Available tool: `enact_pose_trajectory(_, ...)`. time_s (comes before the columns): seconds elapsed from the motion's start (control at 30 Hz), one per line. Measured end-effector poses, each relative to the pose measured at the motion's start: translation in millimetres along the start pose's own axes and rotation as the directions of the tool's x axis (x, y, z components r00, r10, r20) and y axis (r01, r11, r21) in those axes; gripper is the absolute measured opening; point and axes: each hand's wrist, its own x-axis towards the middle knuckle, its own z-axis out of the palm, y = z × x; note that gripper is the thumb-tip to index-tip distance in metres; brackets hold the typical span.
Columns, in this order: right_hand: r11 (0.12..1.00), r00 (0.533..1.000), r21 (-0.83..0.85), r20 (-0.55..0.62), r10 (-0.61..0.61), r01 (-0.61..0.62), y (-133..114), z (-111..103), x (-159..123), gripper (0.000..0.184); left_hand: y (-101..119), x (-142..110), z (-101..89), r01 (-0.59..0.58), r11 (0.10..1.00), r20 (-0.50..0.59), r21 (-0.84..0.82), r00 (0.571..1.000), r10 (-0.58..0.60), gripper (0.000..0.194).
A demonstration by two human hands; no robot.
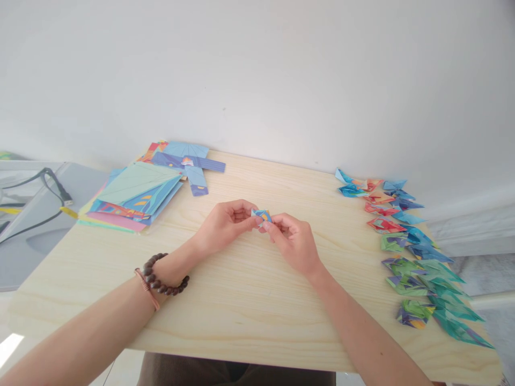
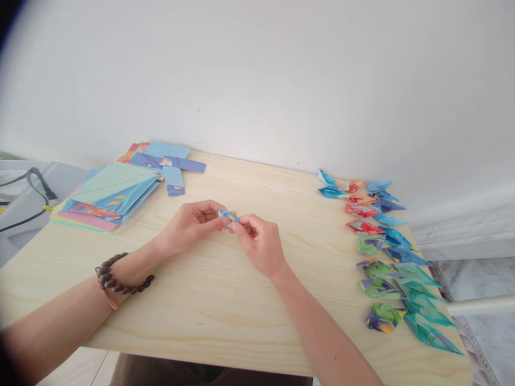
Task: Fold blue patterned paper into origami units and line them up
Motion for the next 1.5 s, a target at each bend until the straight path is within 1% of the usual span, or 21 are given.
enact_pose_trajectory(0.07,1.0,1.0,-0.023,0.007,-0.006,0.006,0.5,0.2,0.2,0.021,-0.3,-0.4,-1.5,0.001,1.0,-0.013,0.016,1.0,-0.001,0.025)
enact_pose_trajectory(0.2,0.999,0.999,-0.035,0.045,0.015,-0.014,3.1,-1.4,0.2,0.023,-0.5,2.3,-6.5,0.066,0.996,0.02,0.059,0.998,-0.067,0.029)
enact_pose_trajectory(0.27,0.999,0.999,-0.049,0.042,0.015,-0.013,2.7,-2.1,-0.5,0.023,0.0,3.5,-7.7,0.06,0.995,0.007,0.085,0.998,-0.061,0.03)
enact_pose_trajectory(0.33,0.997,1.0,-0.078,0.012,-0.023,0.024,0.6,-2.1,-1.6,0.02,0.9,3.3,-7.3,0.012,0.989,-0.011,0.145,1.0,-0.01,0.029)
enact_pose_trajectory(0.4,0.991,0.996,-0.107,-0.033,-0.088,0.085,-2.4,-1.6,-2.5,0.02,1.9,1.8,-6.0,-0.068,0.961,0.0,0.269,0.997,0.071,0.028)
enact_pose_trajectory(0.5,0.977,0.981,-0.143,-0.087,-0.173,0.159,-5.0,-1.0,-2.3,0.016,3.2,-0.7,-4.3,-0.177,0.877,0.068,0.446,0.984,0.164,0.026)
enact_pose_trajectory(0.57,0.97,0.977,-0.176,-0.097,-0.187,0.168,-4.6,-1.3,-1.5,0.014,4.2,-1.7,-3.7,-0.203,0.856,0.1,0.476,0.979,0.177,0.026)
enact_pose_trajectory(0.63,0.969,0.979,-0.196,-0.106,-0.173,0.15,-3.3,-1.7,-0.7,0.015,5.1,-2.3,-3.1,-0.201,0.865,0.1,0.46,0.98,0.174,0.026)
enact_pose_trajectory(0.77,0.973,0.978,-0.187,-0.131,-0.163,0.137,-2.5,-1.2,-0.7,0.014,6.7,-3.7,0.1,-0.157,0.907,0.057,0.391,0.988,0.146,0.025)
enact_pose_trajectory(0.93,0.975,0.966,-0.148,-0.176,-0.189,0.164,-3.8,0.7,-1.7,0.011,9.7,-4.6,5.5,-0.039,0.97,0.019,0.239,0.999,0.036,0.025)
enact_pose_trajectory(1.0,0.987,0.974,-0.088,-0.176,-0.146,0.133,-3.1,0.8,-1.6,0.012,10.9,-4.0,6.0,-0.005,0.982,0.005,0.189,1.0,0.004,0.025)
enact_pose_trajectory(1.07,0.997,0.984,-0.01,-0.165,-0.074,0.073,-2.3,0.6,-1.0,0.014,11.3,-2.9,5.4,0.018,0.988,0.006,0.153,1.0,-0.019,0.027)
enact_pose_trajectory(1.13,0.998,0.987,0.055,-0.158,-0.01,0.019,-2.2,0.4,-0.5,0.017,10.7,-1.8,4.2,0.026,0.992,0.021,0.127,0.999,-0.029,0.028)
enact_pose_trajectory(1.2,0.995,0.987,0.102,-0.156,0.028,-0.012,-2.8,0.3,0.1,0.019,9.2,-1.0,2.9,0.029,0.993,0.039,0.111,0.999,-0.033,0.029)
enact_pose_trajectory(1.3,0.986,0.985,0.164,-0.161,0.058,-0.031,-3.4,-0.4,1.1,0.019,6.4,-0.6,0.9,0.024,0.997,0.028,0.079,0.999,-0.026,0.031)
enact_pose_trajectory(1.4,0.972,0.979,0.231,-0.182,0.096,-0.052,-1.6,-1.9,2.2,0.021,3.8,-0.8,-0.8,-0.01,0.998,0.017,0.069,1.0,0.009,0.04)
enact_pose_trajectory(1.5,0.966,0.979,0.249,-0.174,0.109,-0.064,1.7,-2.6,2.1,0.022,2.0,-0.4,-2.0,-0.034,0.995,0.048,0.092,0.998,0.029,0.035)
